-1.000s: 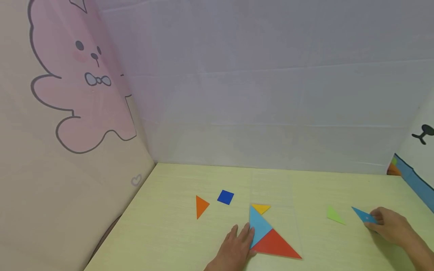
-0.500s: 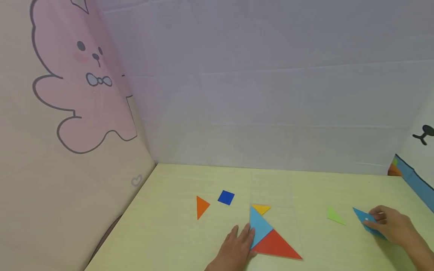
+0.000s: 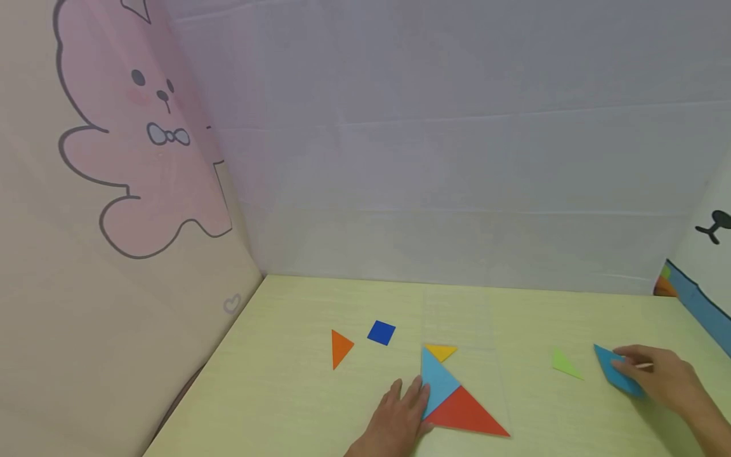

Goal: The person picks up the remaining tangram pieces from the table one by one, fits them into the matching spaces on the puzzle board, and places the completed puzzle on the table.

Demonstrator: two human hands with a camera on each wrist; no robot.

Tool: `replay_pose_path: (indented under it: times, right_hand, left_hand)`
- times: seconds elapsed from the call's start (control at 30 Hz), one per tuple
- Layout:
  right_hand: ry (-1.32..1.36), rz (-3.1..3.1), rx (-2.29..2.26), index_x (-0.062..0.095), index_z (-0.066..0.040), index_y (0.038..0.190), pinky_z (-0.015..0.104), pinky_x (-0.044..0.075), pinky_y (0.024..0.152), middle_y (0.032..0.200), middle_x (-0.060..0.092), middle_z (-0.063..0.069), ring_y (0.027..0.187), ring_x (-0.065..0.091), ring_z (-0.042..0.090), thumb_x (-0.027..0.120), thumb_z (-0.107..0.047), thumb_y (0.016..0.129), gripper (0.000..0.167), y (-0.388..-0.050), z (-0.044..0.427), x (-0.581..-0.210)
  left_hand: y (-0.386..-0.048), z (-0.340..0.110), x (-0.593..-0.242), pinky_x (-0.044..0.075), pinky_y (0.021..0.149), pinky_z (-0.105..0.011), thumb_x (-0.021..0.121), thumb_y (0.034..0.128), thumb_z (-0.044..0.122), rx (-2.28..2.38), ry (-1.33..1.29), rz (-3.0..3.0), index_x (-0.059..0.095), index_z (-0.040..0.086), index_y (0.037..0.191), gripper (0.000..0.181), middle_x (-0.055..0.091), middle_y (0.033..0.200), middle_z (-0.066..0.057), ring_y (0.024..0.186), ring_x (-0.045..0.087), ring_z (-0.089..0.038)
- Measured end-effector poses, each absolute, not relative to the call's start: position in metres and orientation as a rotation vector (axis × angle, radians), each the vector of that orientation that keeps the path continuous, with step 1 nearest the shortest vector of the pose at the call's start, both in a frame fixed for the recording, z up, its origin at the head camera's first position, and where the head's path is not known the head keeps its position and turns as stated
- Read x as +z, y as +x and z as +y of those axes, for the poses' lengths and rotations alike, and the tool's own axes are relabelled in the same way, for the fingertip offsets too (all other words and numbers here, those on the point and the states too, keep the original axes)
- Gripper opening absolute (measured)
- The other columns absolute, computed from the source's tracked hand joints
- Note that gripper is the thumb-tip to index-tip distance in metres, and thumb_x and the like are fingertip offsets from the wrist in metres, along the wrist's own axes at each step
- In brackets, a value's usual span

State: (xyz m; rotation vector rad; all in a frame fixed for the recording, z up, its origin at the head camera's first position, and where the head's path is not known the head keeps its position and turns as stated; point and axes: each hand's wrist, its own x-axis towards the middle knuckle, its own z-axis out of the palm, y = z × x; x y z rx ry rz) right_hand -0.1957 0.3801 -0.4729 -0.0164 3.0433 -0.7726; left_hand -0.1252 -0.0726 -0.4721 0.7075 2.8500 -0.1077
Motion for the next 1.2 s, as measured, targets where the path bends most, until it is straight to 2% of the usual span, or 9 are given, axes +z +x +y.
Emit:
replay_pose_path:
  times: [0.33,0.7,1.03,1.2]
  right_hand:
    - [-0.038,3.01,-0.874,0.06,0.017,0.121,0.053,0.058,0.072,0.099,0.067,0.032,0.086,0.07,0.045,0.066,-0.021,0.103,0.043,-0.197,0.375,-0.473]
    - [-0.04,2.941,-0.995,0.06,0.018,0.118,0.05,0.059,0.073,0.1,0.067,0.031,0.09,0.068,0.045,0.068,-0.016,0.101,0.039,-0.197,0.363,-0.469]
    - [-0.032,2.813,-1.1,0.057,0.018,0.123,0.032,0.059,0.069,0.105,0.067,0.028,0.098,0.068,0.043,0.067,-0.021,0.102,0.045,-0.197,0.355,-0.467]
    - [-0.001,2.732,-1.177,0.054,0.019,0.125,0.031,0.06,0.07,0.106,0.066,0.025,0.098,0.068,0.036,0.069,-0.026,0.101,0.054,-0.197,0.35,-0.466]
  left_hand:
    - [-0.126,-0.073,-0.475,0.045,0.111,-0.033,0.049,0.1046,0.052,-0.065,0.701,2.844,0.041,0.024,0.158,0.06,0.039,0.161,0.006,0.142,0.044,-0.023]
    - [-0.127,-0.073,-0.474,0.044,0.111,-0.032,0.049,0.105,0.051,-0.069,0.707,2.844,0.041,0.024,0.158,0.06,0.038,0.162,0.006,0.143,0.044,-0.023]
    - [-0.127,-0.073,-0.474,0.045,0.11,-0.032,0.049,0.104,0.053,-0.054,0.696,2.839,0.041,0.025,0.158,0.061,0.039,0.161,0.007,0.142,0.044,-0.022]
    - [-0.128,-0.072,-0.474,0.047,0.109,-0.034,0.05,0.1045,0.051,-0.066,0.699,2.847,0.041,0.024,0.158,0.06,0.039,0.161,0.006,0.141,0.045,-0.024]
